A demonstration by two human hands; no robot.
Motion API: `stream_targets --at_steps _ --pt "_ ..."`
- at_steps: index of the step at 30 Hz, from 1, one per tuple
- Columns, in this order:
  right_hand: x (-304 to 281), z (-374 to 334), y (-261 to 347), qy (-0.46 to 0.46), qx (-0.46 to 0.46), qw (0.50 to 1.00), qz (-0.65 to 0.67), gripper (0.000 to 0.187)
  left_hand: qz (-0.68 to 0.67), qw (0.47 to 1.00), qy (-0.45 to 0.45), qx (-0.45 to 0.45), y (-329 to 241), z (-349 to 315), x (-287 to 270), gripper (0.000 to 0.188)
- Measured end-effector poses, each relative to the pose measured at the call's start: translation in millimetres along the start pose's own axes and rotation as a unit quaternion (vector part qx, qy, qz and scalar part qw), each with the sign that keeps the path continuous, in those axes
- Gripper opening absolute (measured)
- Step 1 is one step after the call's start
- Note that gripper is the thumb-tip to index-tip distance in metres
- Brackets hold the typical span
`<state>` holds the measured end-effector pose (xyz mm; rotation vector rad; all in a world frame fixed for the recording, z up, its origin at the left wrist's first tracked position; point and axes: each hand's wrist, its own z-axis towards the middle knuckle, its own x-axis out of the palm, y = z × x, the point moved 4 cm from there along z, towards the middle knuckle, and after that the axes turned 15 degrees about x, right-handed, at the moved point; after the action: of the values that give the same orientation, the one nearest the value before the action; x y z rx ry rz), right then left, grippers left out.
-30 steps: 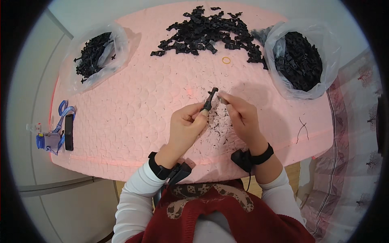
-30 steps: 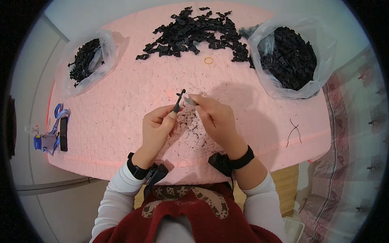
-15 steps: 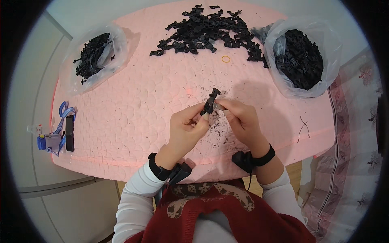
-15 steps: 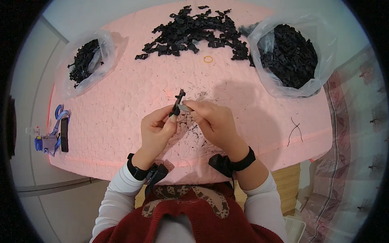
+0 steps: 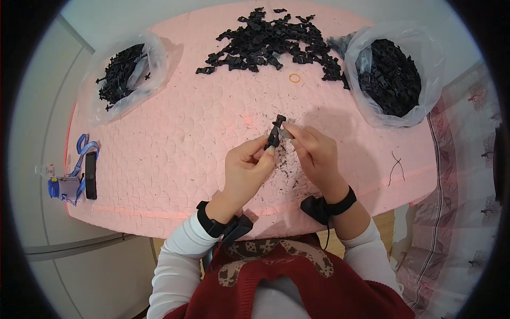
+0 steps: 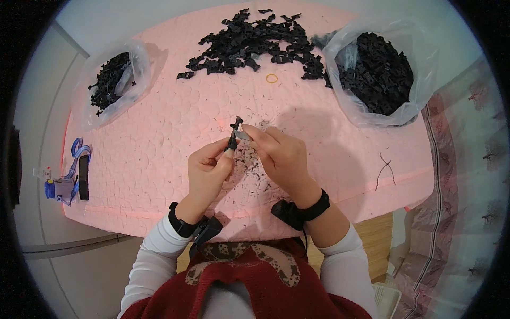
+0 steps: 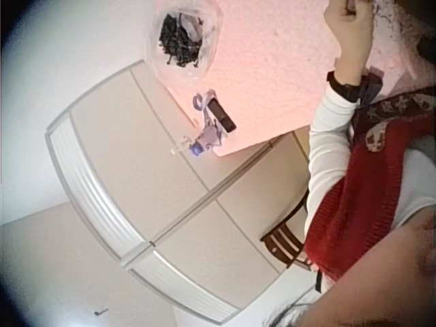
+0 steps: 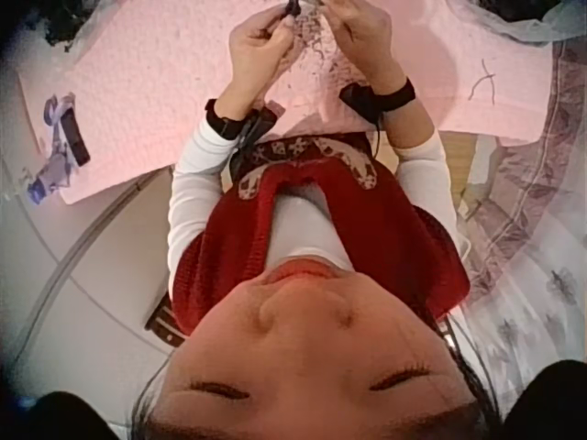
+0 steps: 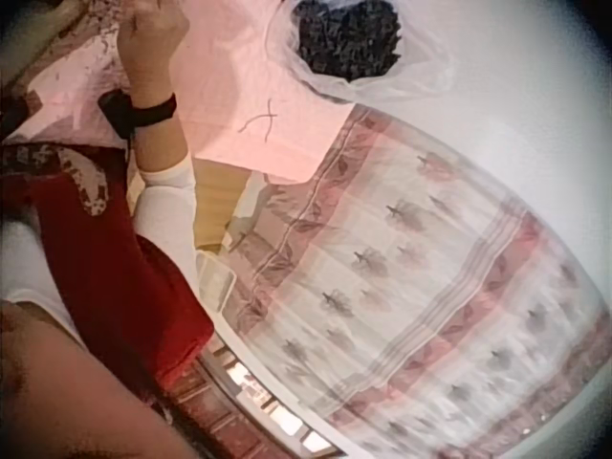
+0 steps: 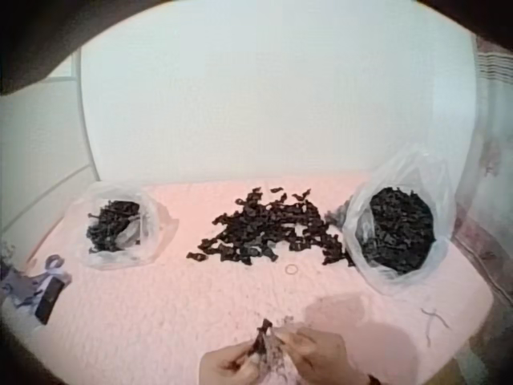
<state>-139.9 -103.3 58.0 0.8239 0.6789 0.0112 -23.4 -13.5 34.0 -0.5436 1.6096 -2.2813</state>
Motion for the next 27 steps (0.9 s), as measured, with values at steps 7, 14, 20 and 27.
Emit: stream_targets --at_steps 7,14,20,27 --pt "-2 1 2 -0.012 0.011 1.000 -0.023 0.025 -0.012 1.000 -0.007 -0.024 -4 1 2 0.020" --pt "1 2 -3 -0.045 0.018 0.998 -0.030 0.026 -0.009 0.999 -0.013 -0.028 0 0 4 0.021" --pt "1 1 -3 -0.069 0.037 0.996 -0.035 0.027 -0.005 0.999 -0.019 -0.038 2 2 5 0.023" --pt "-1 1 -15 -0.084 0.065 0.993 0.049 0.026 -0.012 0.998 -0.031 -0.062 2 4 2 0.022"
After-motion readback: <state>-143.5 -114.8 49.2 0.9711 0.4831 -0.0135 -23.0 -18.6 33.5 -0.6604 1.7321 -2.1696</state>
